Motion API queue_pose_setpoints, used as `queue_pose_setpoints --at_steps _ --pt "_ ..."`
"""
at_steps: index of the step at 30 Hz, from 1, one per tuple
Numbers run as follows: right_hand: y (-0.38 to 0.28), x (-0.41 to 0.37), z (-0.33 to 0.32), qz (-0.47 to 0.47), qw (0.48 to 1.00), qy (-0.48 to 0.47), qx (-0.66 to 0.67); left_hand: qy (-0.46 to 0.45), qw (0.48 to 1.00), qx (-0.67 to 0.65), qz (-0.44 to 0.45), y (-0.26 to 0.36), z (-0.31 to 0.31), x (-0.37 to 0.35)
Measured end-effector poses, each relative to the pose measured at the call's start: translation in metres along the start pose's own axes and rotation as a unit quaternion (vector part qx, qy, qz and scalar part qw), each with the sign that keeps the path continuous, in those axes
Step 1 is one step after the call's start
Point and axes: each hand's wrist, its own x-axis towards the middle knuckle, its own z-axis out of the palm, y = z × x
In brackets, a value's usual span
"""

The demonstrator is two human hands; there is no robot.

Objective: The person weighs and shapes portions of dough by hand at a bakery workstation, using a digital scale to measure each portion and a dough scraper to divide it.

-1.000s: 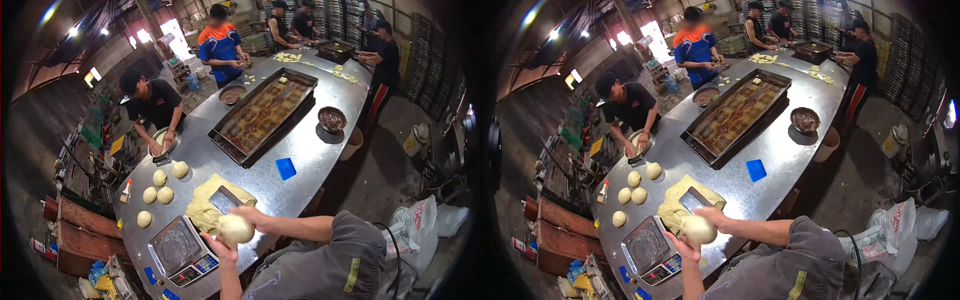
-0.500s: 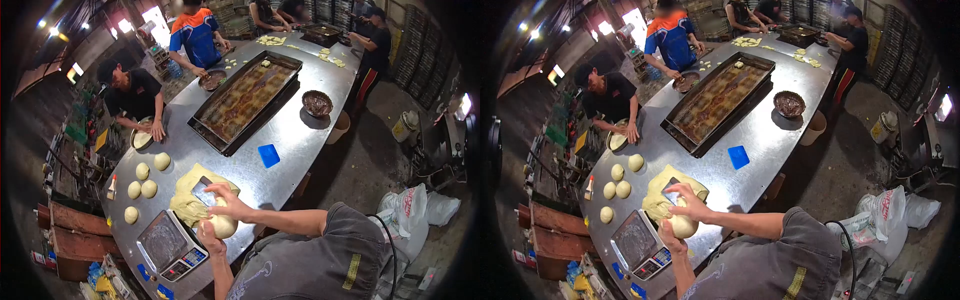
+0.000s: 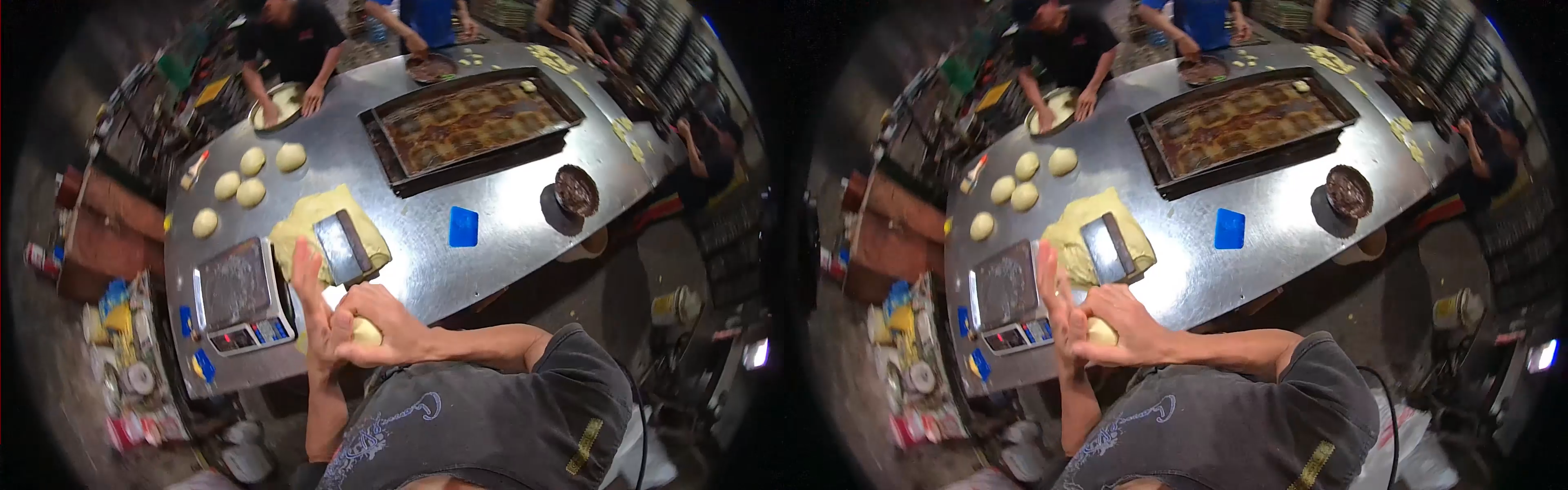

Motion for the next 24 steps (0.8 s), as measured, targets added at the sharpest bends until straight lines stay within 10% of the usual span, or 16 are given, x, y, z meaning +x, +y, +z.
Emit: queue_pose_setpoints --at_steps 6,11,13,18,21,24 --pt "0.010 0.020 -0.016 -0.081 0.995 -0.013 -0.062 -0.070 0.935 -0.260 -0.232 -0.033 0.023 -0.041" --pt "0.033 0.037 0.002 -0.005 0.995 0.050 -0.091 0.032 0.987 -0.130 -0.092 -0.049 0.006 -0.036" --pt "0.067 0.029 0.016 0.098 0.986 -0.081 0.107 0.075 0.992 -0.023 -0.094 -0.041 -0.004 -0.042" --pt "0.102 0.010 0.062 0.344 0.787 -0.347 0.376 -0.055 0.975 -0.135 -0.169 -0.018 -0.063 -0.041" --pt "0.073 0.019 0.104 0.456 0.662 -0.271 0.530 -0.048 0.989 0.022 -0.140 -0.026 -0.112 -0.058" --pt "0.048 0.084 0.127 0.446 0.459 -0.353 0.682 0.173 0.952 0.224 -0.116 -0.028 -0.184 -0.074"
